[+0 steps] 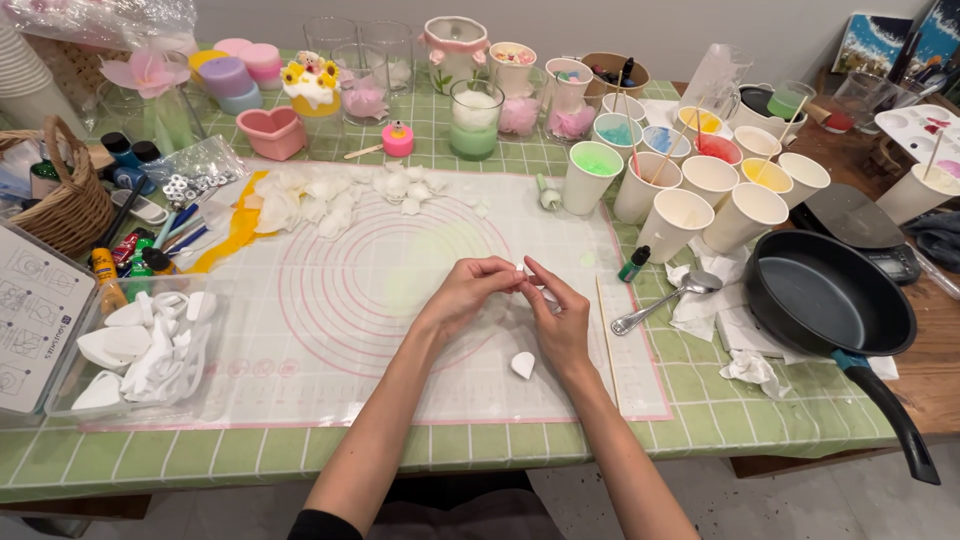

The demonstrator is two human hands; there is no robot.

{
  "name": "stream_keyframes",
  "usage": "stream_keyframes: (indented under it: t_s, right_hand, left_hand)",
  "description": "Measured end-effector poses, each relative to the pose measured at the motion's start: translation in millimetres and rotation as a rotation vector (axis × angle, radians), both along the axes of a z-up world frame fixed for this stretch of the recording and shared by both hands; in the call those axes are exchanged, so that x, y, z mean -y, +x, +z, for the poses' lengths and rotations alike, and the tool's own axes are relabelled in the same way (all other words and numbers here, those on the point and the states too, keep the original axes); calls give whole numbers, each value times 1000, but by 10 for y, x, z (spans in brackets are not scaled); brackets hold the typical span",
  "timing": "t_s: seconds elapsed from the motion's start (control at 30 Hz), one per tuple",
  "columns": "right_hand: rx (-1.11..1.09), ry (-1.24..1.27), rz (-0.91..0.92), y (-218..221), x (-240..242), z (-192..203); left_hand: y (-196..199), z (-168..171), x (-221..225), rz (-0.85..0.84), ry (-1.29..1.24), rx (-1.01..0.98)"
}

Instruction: Shaping small pieces of white wax by hand and using a thin wooden stick to create decorative elements on a silicone mat.

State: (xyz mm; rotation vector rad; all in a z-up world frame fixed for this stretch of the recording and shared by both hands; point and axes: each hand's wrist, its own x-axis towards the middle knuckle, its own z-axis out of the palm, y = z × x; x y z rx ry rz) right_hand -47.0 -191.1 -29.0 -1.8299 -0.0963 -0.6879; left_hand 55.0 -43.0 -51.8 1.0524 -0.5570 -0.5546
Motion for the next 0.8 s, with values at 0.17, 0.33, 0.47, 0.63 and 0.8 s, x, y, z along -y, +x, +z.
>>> stream_keyframes:
  t_s: [0.17, 0.33, 0.47, 0.63, 0.8]
  right_hand:
    - [74, -3, 3, 17, 31, -55]
    - [2, 24, -74, 13, 39, -52]
    - [-25, 190, -7, 68, 111, -137]
    - [-67, 503, 16, 113, 268, -153]
    - [-183, 630, 15, 85, 262, -58]
  left_hand:
    - [13, -19, -15, 58, 18, 5]
    - [-7, 17, -21, 104, 27, -2]
    - [-10, 41, -25, 66, -49, -110]
    - [-47, 197, -164, 5, -173, -125]
    - [-347, 293, -69, 5, 607, 450]
